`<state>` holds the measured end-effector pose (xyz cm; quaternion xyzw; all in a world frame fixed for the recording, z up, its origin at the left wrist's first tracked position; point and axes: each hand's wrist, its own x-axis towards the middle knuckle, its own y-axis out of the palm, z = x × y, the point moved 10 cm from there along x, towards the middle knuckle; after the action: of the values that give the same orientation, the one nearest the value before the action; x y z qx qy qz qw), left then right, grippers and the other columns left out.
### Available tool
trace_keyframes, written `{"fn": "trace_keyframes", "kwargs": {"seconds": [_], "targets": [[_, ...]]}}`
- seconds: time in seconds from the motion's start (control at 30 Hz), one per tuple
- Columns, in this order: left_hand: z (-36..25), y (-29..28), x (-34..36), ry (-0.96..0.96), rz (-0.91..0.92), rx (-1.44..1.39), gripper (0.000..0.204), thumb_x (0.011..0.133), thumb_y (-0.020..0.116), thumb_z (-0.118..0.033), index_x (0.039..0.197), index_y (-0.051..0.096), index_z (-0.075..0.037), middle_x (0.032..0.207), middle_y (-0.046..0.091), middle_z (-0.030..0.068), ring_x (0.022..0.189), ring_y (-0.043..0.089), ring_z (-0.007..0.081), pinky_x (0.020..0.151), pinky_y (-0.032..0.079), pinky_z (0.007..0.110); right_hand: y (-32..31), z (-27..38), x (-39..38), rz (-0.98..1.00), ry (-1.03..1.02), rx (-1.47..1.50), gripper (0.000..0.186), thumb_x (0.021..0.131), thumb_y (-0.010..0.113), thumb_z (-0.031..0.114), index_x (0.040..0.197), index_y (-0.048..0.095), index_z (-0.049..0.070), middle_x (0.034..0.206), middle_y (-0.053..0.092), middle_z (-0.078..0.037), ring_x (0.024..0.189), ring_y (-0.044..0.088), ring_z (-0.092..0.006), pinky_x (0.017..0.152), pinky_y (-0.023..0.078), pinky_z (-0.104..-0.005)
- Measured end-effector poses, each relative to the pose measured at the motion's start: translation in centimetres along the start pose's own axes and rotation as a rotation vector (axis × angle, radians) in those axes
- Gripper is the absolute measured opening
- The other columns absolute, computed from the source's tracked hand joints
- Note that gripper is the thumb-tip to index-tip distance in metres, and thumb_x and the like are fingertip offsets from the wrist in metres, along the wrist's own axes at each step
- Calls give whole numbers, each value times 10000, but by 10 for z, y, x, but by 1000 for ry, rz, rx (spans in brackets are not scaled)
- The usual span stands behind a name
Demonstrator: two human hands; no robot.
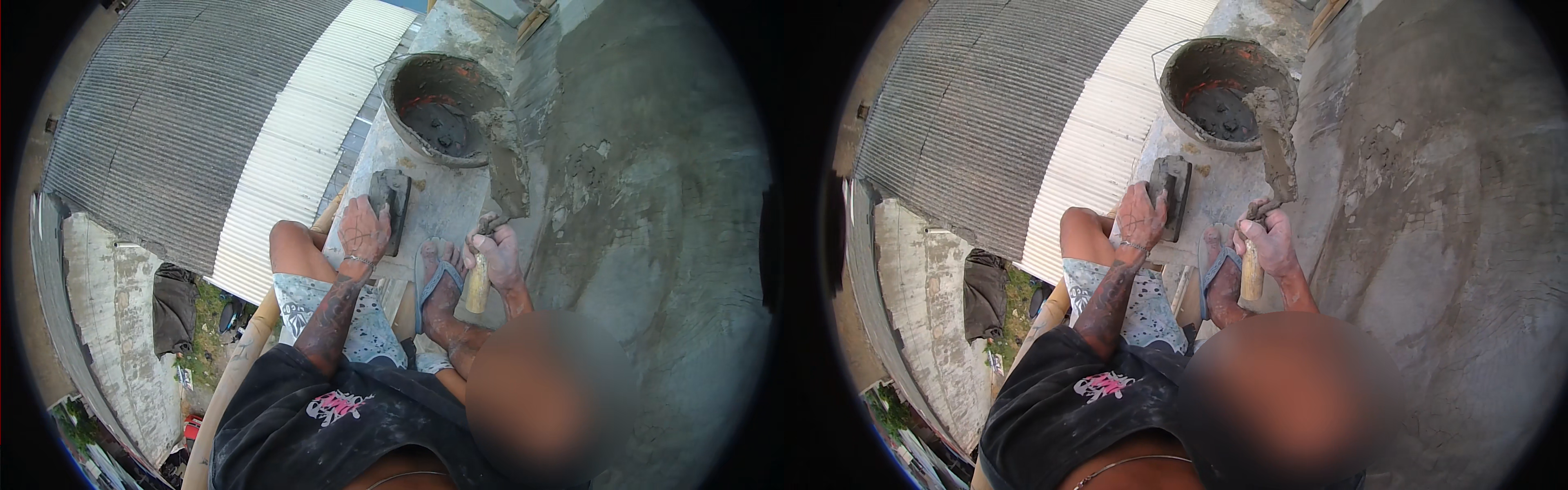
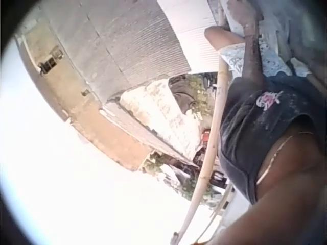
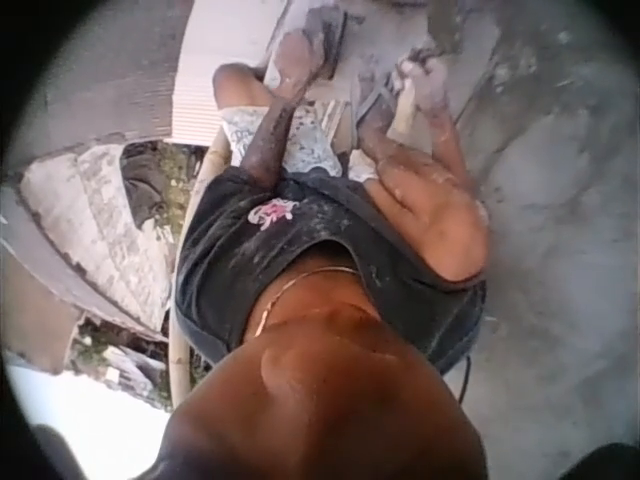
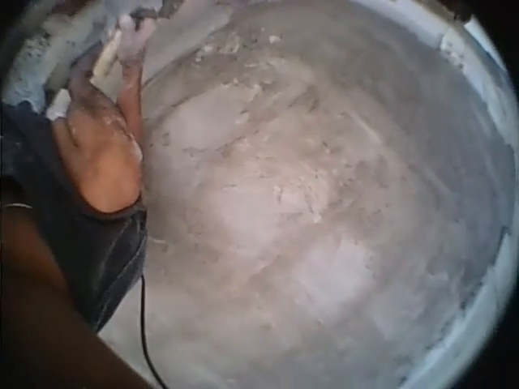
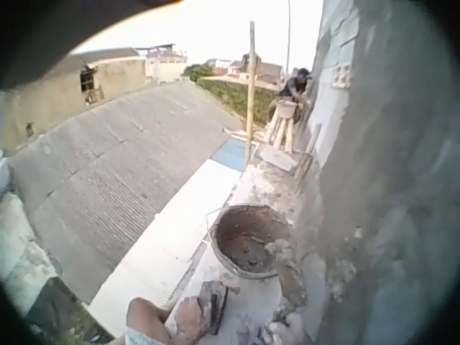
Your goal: The recorder is applying mortar/plaster to a wall and smoothing it with a trowel and float.
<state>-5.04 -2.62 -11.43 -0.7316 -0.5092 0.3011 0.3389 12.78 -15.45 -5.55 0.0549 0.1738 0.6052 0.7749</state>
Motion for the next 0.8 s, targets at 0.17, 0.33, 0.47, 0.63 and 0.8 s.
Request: {"fn": "trace_keyframes", "kwargs": {"seconds": [0.17,0.33,0.47,0.63,0.8], "targets": [[16,-7,-1,-83,105,-580,400,909,424,-302,1025,553,59,1048,583,210,942,558,342,820,442,381,1,-11,-2,-11,-17,-174,112,827,533,101,782,513,1,615,521,-48,540,524,-132,541,440,-275],[-15,2,-27,-389,398,-1587,352,930,442,-255,1092,524,47,1003,606,84,864,594,157,764,475,271,3,-13,-3,-114,14,-445,94,797,570,73,801,540,-15,669,572,-87,611,593,-182,585,478,-311],[-50,-10,-32,-244,564,-1679,327,944,442,-235,1134,507,23,1006,599,76,825,603,131,686,498,244,52,41,-3,103,-604,-905,155,744,625,105,875,604,24,781,634,-129,701,629,-291,619,497,-351],[-42,-23,-15,-44,472,-1559,338,950,440,-242,1163,502,13,1037,597,66,882,588,131,749,483,249,60,40,2,296,-782,-1009,227,722,632,202,876,622,36,790,636,-143,676,610,-356,606,495,-401],[-31,-23,-10,0,463,-1607,367,951,445,-274,1175,506,10,1065,594,61,923,566,122,799,463,252,18,10,16,193,-507,-901,243,726,621,201,884,613,17,800,620,-190,686,597,-393,610,485,-420]]}}
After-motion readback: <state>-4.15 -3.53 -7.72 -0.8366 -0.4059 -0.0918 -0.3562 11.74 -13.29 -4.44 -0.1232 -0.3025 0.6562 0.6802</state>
